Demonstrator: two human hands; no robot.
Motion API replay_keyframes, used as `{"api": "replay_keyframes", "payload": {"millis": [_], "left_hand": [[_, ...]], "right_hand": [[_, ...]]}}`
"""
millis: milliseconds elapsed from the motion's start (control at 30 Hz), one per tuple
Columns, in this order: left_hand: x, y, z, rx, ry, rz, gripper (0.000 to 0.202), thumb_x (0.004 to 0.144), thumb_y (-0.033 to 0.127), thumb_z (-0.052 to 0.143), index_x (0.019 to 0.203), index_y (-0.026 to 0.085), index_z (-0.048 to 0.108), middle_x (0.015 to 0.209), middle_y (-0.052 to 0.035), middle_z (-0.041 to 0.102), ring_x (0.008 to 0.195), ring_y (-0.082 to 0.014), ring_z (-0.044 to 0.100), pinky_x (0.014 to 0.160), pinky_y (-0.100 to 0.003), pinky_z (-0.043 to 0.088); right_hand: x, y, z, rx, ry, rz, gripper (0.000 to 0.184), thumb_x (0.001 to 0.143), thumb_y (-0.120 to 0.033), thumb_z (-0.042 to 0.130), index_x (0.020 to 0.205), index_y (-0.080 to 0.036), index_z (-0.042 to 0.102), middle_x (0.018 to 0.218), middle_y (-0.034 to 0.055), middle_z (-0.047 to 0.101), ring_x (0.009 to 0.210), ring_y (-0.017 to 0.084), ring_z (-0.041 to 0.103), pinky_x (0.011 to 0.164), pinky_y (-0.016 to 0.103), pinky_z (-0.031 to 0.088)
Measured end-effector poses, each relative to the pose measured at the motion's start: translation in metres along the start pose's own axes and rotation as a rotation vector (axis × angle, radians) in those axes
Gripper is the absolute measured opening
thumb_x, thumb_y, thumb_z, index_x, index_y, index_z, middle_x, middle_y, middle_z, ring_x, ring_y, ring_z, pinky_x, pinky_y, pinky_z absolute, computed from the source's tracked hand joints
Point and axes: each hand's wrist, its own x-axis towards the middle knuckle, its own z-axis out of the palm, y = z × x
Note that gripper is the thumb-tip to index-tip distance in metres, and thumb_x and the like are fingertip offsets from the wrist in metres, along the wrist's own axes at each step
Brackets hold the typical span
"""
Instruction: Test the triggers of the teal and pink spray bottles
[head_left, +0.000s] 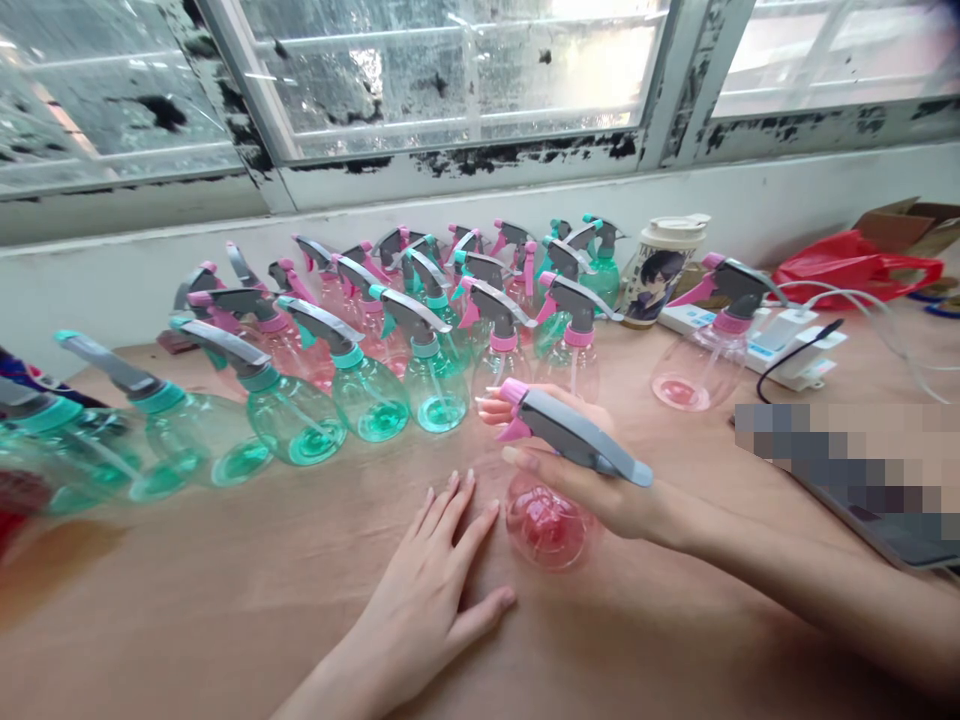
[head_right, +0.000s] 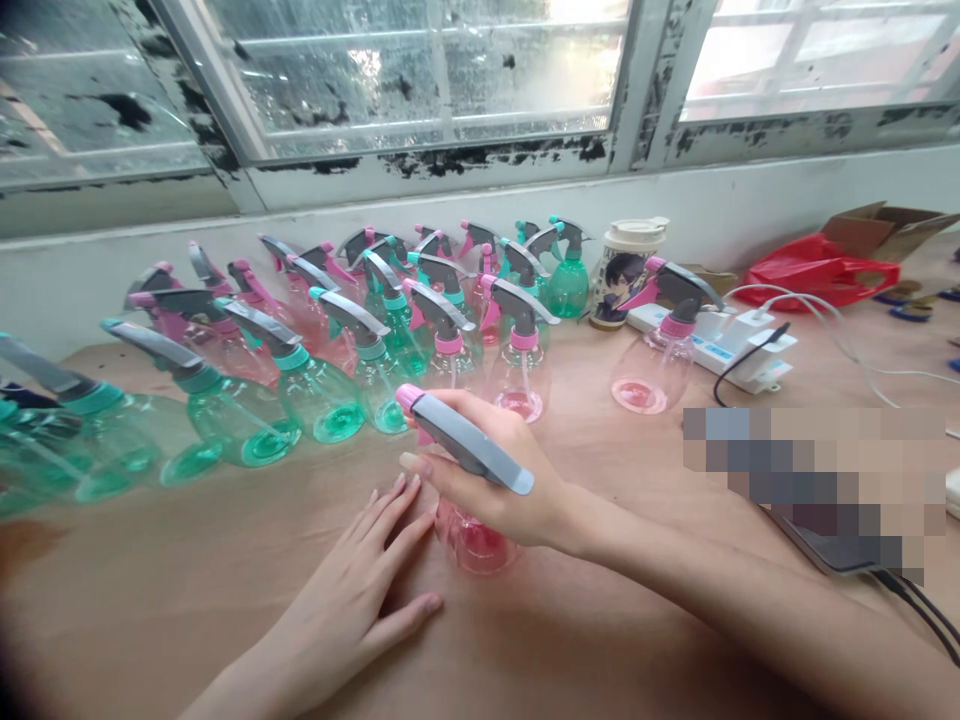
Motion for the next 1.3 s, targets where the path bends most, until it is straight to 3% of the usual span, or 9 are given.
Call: {"api": "replay_keyframes", "payload": {"millis": [400, 600, 700, 833, 1133, 1300], "left_hand": [[-0.0004, -0.0010, 0.0012, 0.015, -0.016, -0.001, 0.067, 0.096, 0.056, 0.052, 0.151, 0.020, 0.036, 0.161, -0.0145, 0.018, 0.145, -0.0378, 0.024, 0.112, -0.059, 0.031], [0.0003, -0.0010, 0.0009, 0.019, -0.018, 0.000, 0.068, 0.096, 0.055, 0.051, 0.152, 0.021, 0.035, 0.161, -0.0145, 0.019, 0.146, -0.0370, 0.023, 0.112, -0.060, 0.029], [0.0006, -0.0008, 0.0010, 0.028, -0.028, -0.001, 0.068, 0.097, 0.056, 0.050, 0.152, 0.020, 0.035, 0.161, -0.0154, 0.019, 0.146, -0.0374, 0.023, 0.112, -0.060, 0.030], [0.0010, -0.0003, 0.0009, 0.022, -0.028, -0.002, 0.067, 0.097, 0.057, 0.050, 0.151, 0.019, 0.037, 0.161, -0.0150, 0.019, 0.145, -0.0379, 0.023, 0.112, -0.060, 0.029], [0.0010, -0.0004, 0.0012, 0.019, -0.027, -0.002, 0.067, 0.097, 0.057, 0.049, 0.152, 0.021, 0.035, 0.162, -0.0138, 0.017, 0.146, -0.0375, 0.022, 0.113, -0.059, 0.028], [0.0009, -0.0016, 0.0027, 0.042, -0.039, -0.008, 0.066, 0.099, 0.057, 0.046, 0.152, 0.021, 0.035, 0.162, -0.0143, 0.016, 0.146, -0.0367, 0.021, 0.113, -0.059, 0.029]], "right_hand": [[0.0011, -0.0030, -0.0014, -0.122, 0.036, -0.032, 0.021, 0.088, -0.028, 0.064, 0.106, -0.021, 0.058, 0.088, 0.0018, 0.064, 0.077, 0.017, 0.063, 0.074, 0.033, 0.054], [0.0004, -0.0028, -0.0015, -0.082, 0.005, -0.013, 0.014, 0.089, -0.027, 0.063, 0.101, -0.021, 0.058, 0.093, 0.0027, 0.065, 0.083, 0.018, 0.064, 0.078, 0.034, 0.053], [0.0017, -0.0053, -0.0013, -0.093, 0.014, -0.006, 0.008, 0.088, -0.025, 0.063, 0.091, -0.022, 0.057, 0.089, 0.0008, 0.065, 0.078, 0.016, 0.063, 0.073, 0.031, 0.051], [0.0047, -0.0081, -0.0013, -0.114, 0.014, -0.010, 0.014, 0.088, -0.023, 0.063, 0.081, -0.020, 0.052, 0.075, -0.0034, 0.055, 0.064, 0.011, 0.054, 0.062, 0.026, 0.045], [0.0037, -0.0076, -0.0011, -0.122, 0.003, -0.027, 0.021, 0.089, -0.021, 0.060, 0.075, -0.019, 0.045, 0.065, -0.0068, 0.045, 0.053, 0.007, 0.040, 0.050, 0.022, 0.033], [0.0036, -0.0074, -0.0016, -0.112, 0.010, -0.043, 0.019, 0.088, -0.020, 0.061, 0.075, -0.019, 0.048, 0.067, -0.0060, 0.048, 0.055, 0.007, 0.045, 0.053, 0.022, 0.037]]}}
